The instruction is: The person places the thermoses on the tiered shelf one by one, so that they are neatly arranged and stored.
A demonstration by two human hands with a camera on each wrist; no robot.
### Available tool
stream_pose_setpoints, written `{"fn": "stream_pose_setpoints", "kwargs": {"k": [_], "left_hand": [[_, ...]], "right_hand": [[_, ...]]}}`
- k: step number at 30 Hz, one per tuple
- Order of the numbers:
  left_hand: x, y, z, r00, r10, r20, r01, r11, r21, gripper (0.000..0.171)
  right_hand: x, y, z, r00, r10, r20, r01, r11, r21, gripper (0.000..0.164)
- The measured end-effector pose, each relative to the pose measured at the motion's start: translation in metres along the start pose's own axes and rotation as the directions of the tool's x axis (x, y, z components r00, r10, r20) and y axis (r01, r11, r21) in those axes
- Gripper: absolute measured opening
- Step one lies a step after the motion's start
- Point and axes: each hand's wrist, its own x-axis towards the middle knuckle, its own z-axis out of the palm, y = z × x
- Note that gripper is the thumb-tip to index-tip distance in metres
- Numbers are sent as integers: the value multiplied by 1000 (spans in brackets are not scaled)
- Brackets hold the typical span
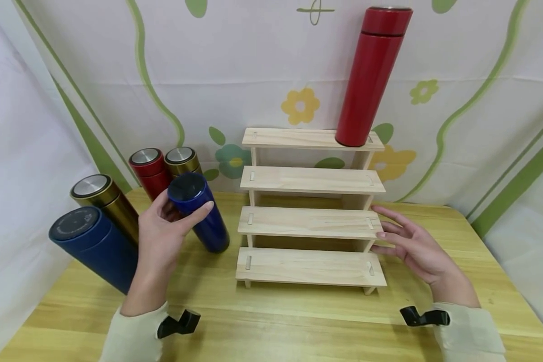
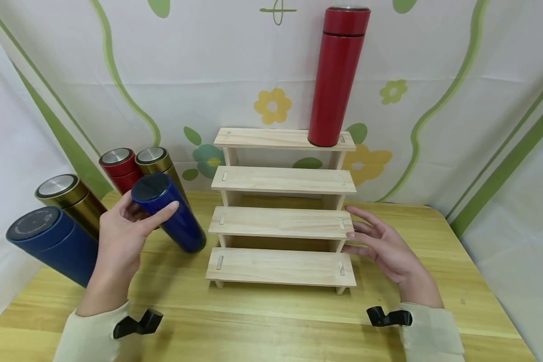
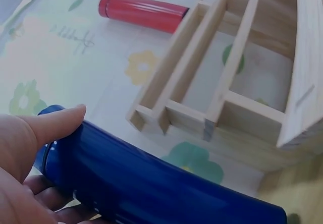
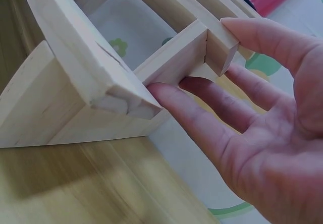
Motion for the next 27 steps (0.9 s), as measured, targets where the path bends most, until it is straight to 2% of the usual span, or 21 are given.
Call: {"fn": "stream_pose_setpoints", "kwargs": {"k": [9,14,19,22,27], "left_hand": [[-22,20,-3,991,111,-73,-117,991,-70,61],[-35,33,-6,980,168,-104,-182,972,-148,61],[-43,42,-7,977,192,-95,-208,957,-201,62],[-45,45,-5,975,215,-63,-223,954,-199,63],[-47,55,-5,966,252,-52,-257,959,-118,62]], "right_hand": [[0,-2,1,1000,10,-15,-10,1000,-12,66],[0,-2,1,1000,7,-21,-8,1000,-18,66],[0,-1,2,999,15,-31,-16,1000,-20,65],[-1,0,2,999,25,-37,-26,999,-25,66],[-1,-1,2,999,25,-33,-26,999,-31,66]]}}
